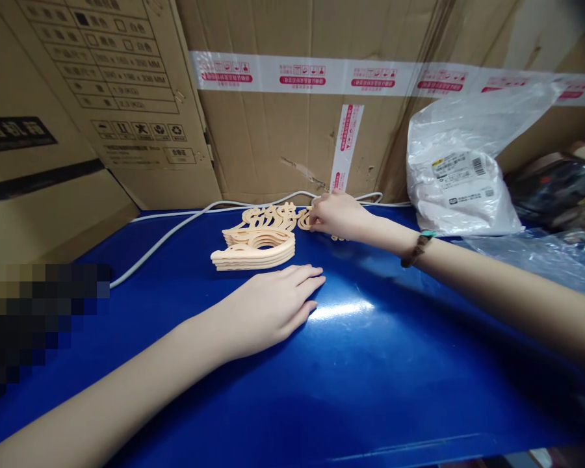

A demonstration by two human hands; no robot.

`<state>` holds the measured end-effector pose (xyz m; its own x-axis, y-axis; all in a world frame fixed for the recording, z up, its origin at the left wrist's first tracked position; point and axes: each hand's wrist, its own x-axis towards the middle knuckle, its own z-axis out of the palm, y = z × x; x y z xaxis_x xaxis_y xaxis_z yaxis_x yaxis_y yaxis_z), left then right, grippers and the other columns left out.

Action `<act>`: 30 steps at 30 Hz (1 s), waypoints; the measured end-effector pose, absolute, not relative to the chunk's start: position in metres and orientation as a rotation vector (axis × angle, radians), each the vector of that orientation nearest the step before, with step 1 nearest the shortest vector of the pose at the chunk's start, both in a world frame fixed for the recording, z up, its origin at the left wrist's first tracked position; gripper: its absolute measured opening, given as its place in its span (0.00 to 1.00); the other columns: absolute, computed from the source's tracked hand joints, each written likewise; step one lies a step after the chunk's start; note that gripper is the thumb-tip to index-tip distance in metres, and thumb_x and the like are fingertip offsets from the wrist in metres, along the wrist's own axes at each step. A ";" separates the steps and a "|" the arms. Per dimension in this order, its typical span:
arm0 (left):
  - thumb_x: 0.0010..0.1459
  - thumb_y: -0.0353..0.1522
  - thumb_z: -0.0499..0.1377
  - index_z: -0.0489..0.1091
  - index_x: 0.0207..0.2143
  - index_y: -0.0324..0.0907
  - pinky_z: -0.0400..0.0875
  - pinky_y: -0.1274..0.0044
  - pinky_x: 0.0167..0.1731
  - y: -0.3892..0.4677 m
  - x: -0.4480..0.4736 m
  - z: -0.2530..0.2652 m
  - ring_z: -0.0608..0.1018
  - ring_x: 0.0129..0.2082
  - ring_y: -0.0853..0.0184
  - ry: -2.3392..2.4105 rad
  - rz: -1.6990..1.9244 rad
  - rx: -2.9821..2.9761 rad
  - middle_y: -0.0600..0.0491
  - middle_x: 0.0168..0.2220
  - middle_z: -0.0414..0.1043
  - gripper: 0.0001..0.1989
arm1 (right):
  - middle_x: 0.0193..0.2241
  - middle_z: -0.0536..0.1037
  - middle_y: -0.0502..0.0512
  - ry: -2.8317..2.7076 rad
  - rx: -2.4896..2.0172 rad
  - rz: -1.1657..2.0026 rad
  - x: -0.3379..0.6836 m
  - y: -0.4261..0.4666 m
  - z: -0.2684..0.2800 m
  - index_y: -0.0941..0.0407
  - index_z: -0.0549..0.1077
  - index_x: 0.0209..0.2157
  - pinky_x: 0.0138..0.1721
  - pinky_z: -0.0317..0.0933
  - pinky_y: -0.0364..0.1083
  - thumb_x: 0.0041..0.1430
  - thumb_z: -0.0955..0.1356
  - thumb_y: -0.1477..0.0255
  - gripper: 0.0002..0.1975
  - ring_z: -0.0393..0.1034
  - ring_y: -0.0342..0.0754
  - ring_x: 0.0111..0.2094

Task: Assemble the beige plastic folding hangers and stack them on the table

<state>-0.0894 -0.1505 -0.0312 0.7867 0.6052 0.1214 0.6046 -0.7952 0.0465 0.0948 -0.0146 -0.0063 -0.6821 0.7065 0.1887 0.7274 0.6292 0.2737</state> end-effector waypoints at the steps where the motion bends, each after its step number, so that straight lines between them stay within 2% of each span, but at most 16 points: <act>1: 0.68 0.34 0.44 0.63 0.59 0.35 0.64 0.67 0.57 -0.150 -0.089 -0.031 0.67 0.59 0.59 1.004 0.202 2.966 0.44 0.60 0.64 0.22 | 0.33 0.80 0.60 -2.778 -1.237 -0.492 0.095 -0.013 -0.005 0.59 0.79 0.34 0.36 0.57 0.46 0.60 0.66 0.69 0.11 0.71 0.51 0.36; 4: 0.68 0.34 0.44 0.63 0.59 0.36 0.65 0.67 0.57 -0.150 -0.090 -0.031 0.68 0.59 0.59 1.006 0.208 2.965 0.44 0.60 0.64 0.22 | 0.32 0.80 0.57 -2.760 -1.261 -0.450 0.098 -0.013 0.000 0.57 0.79 0.34 0.33 0.56 0.44 0.58 0.66 0.70 0.09 0.72 0.48 0.33; 10: 0.67 0.34 0.45 0.64 0.57 0.37 0.66 0.67 0.55 -0.150 -0.091 -0.031 0.69 0.58 0.59 0.973 0.285 2.934 0.43 0.59 0.66 0.20 | 0.29 0.79 0.54 -2.647 -1.145 -0.316 0.118 -0.036 0.016 0.58 0.79 0.34 0.34 0.56 0.45 0.59 0.65 0.71 0.10 0.70 0.46 0.31; 13: 0.67 0.33 0.47 0.66 0.55 0.39 0.67 0.69 0.53 -0.153 -0.088 -0.032 0.70 0.56 0.61 0.959 0.385 2.874 0.46 0.57 0.68 0.18 | 0.31 0.79 0.55 -2.657 -1.041 -0.203 0.132 -0.062 0.021 0.58 0.78 0.35 0.34 0.56 0.45 0.60 0.66 0.69 0.10 0.70 0.46 0.31; 17: 0.67 0.34 0.49 0.72 0.45 0.42 0.66 0.71 0.48 -0.158 -0.080 -0.028 0.74 0.46 0.64 1.046 0.647 2.710 0.51 0.46 0.74 0.14 | 0.32 0.80 0.55 -2.677 -0.991 -0.076 0.148 -0.100 0.021 0.57 0.77 0.34 0.36 0.57 0.46 0.61 0.66 0.68 0.09 0.70 0.46 0.31; 19: 0.67 0.35 0.49 0.73 0.37 0.42 0.66 0.73 0.40 -0.160 -0.077 -0.025 0.74 0.38 0.65 1.171 0.753 2.588 0.53 0.37 0.75 0.14 | 0.29 0.79 0.52 -2.671 -0.982 0.020 0.152 -0.115 0.018 0.55 0.77 0.33 0.32 0.57 0.45 0.59 0.68 0.66 0.08 0.69 0.45 0.28; 22: 0.65 0.40 0.50 0.72 0.29 0.41 0.61 0.76 0.29 -0.162 -0.076 -0.019 0.72 0.28 0.68 1.313 0.792 2.369 0.55 0.27 0.73 0.17 | 0.29 0.78 0.49 -2.707 -0.906 0.277 0.151 -0.131 0.014 0.53 0.77 0.32 0.32 0.58 0.43 0.59 0.68 0.68 0.06 0.70 0.43 0.30; 25: 0.63 0.44 0.52 0.70 0.26 0.41 0.57 0.78 0.24 -0.161 -0.076 -0.019 0.68 0.23 0.71 1.279 0.761 2.164 0.57 0.23 0.70 0.20 | 0.30 0.79 0.48 -2.720 -0.833 0.460 0.145 -0.143 0.011 0.53 0.77 0.33 0.36 0.59 0.42 0.60 0.69 0.70 0.05 0.70 0.42 0.32; 30: 0.61 0.43 0.53 0.65 0.20 0.40 0.53 0.79 0.21 -0.158 -0.072 -0.024 0.62 0.19 0.74 1.124 0.713 1.937 0.60 0.18 0.63 0.21 | 0.31 0.79 0.49 -2.751 -0.712 0.399 0.137 -0.152 0.004 0.54 0.77 0.34 0.40 0.57 0.44 0.61 0.68 0.69 0.05 0.70 0.44 0.35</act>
<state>-0.0724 -0.1578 -0.0236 0.4540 0.8869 0.0856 0.4555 -0.3136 0.8332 0.1374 -0.1523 0.0038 -0.8422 0.5045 0.1900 0.4297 0.8411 -0.3285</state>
